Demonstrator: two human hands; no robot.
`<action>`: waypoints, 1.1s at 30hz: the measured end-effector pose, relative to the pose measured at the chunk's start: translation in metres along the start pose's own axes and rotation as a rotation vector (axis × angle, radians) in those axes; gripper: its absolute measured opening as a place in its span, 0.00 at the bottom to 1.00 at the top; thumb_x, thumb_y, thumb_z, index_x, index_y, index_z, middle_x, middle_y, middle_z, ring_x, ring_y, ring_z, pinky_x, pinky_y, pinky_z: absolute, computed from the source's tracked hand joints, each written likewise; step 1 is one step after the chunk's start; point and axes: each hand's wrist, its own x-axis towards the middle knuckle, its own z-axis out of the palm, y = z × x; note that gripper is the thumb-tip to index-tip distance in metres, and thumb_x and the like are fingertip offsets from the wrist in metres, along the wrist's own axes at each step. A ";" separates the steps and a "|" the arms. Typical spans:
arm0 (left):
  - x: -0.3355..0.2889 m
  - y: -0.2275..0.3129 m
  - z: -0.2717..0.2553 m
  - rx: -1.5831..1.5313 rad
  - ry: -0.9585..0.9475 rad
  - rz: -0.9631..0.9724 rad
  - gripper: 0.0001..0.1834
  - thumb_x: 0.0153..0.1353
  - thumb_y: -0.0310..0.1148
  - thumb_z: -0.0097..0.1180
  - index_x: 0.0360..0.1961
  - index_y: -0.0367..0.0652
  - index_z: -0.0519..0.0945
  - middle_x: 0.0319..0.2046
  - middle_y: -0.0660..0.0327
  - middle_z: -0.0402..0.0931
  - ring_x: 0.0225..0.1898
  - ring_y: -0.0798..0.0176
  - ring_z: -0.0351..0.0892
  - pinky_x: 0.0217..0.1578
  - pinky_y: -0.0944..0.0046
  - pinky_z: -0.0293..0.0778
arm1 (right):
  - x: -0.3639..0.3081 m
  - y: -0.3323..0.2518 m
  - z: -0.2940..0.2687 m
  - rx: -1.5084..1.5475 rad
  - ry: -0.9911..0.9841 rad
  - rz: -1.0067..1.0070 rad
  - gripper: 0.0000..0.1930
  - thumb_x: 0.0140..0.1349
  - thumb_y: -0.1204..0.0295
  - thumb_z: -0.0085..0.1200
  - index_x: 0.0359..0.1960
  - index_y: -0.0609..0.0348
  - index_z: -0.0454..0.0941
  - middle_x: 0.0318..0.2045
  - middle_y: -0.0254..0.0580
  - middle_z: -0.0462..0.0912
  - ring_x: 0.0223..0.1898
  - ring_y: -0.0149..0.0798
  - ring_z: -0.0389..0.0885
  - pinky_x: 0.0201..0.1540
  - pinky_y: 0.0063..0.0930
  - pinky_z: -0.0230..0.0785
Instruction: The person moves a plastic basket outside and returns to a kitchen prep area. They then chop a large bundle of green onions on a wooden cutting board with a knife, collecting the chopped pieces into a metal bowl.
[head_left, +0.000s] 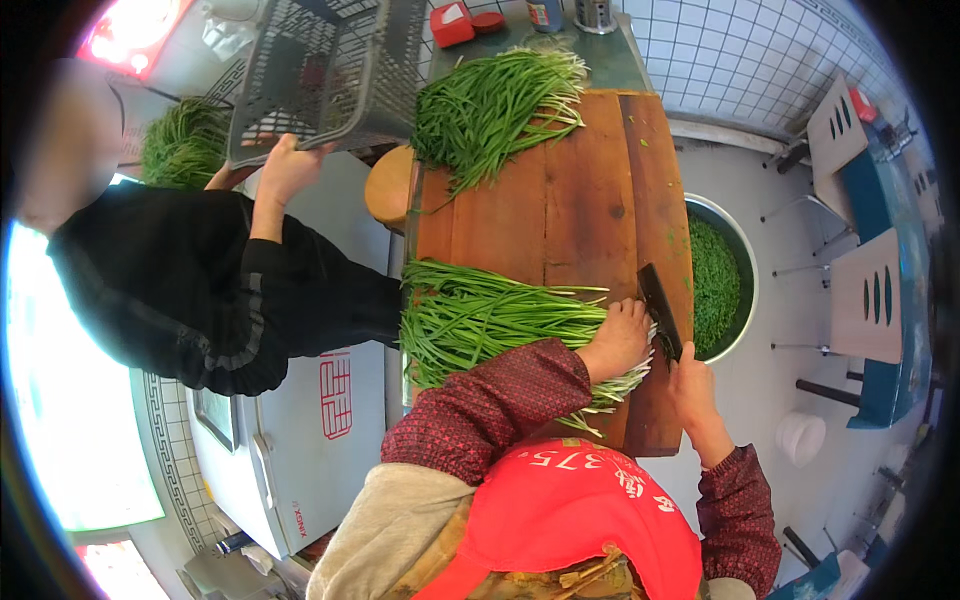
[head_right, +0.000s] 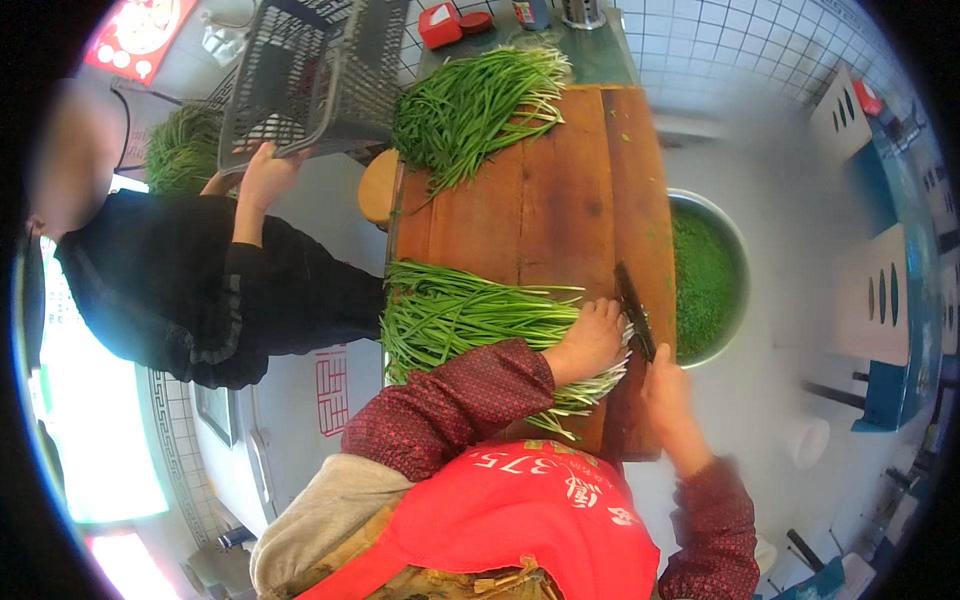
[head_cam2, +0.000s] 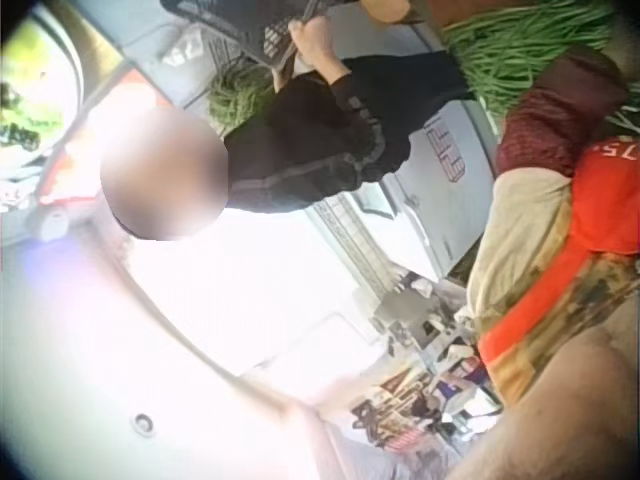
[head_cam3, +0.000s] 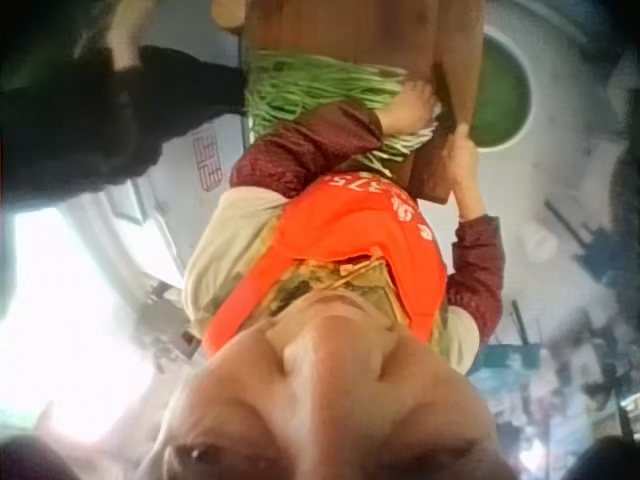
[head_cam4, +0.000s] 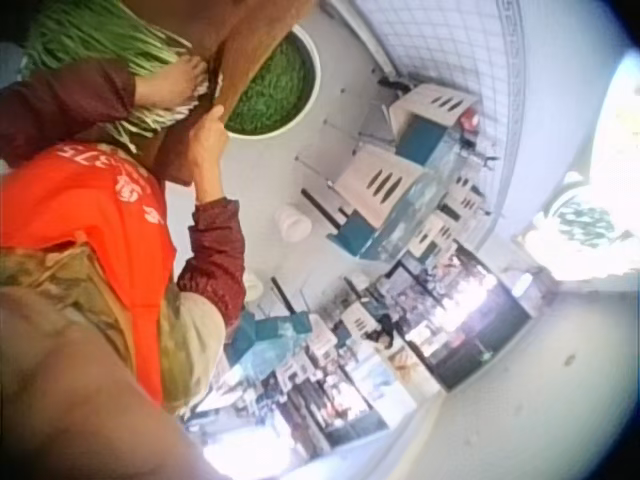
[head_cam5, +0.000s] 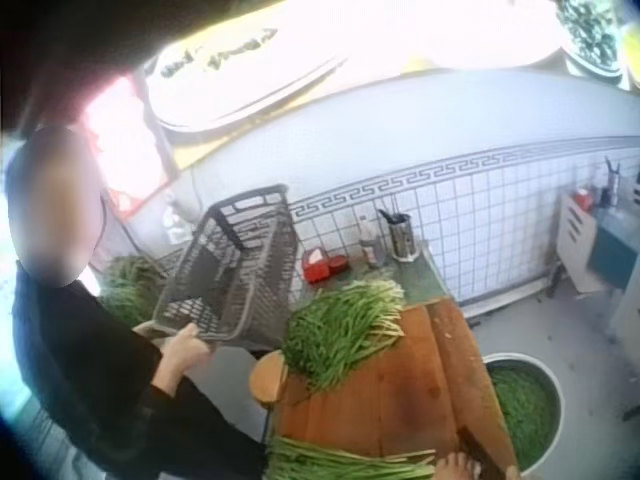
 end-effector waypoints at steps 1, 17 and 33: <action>0.000 0.000 -0.006 -0.032 0.021 -0.003 0.36 0.51 0.60 0.60 0.42 0.32 0.80 0.38 0.50 0.71 0.43 0.53 0.66 0.41 0.57 0.62 | 0.001 0.000 -0.002 0.017 0.012 0.009 0.12 0.61 0.75 0.52 0.42 0.63 0.63 0.21 0.62 0.79 0.26 0.65 0.80 0.30 0.55 0.73; -0.047 -0.222 -0.272 -2.052 1.115 -0.794 0.27 0.64 0.44 0.56 0.51 0.32 0.66 0.46 0.46 0.70 0.53 0.38 0.70 0.54 0.31 0.68 | 0.004 -0.021 0.001 -0.024 0.047 -0.068 0.11 0.56 0.80 0.49 0.39 0.65 0.63 0.22 0.62 0.80 0.28 0.65 0.81 0.34 0.56 0.73; -0.051 -0.147 -0.300 -2.319 0.509 -0.338 0.16 0.55 0.15 0.43 0.46 0.22 0.66 0.52 0.37 0.69 0.57 0.32 0.69 0.59 0.34 0.71 | 0.045 -0.090 0.026 -0.117 0.339 -0.339 0.11 0.56 0.76 0.50 0.42 0.57 0.69 0.32 0.50 0.75 0.28 0.52 0.81 0.29 0.44 0.74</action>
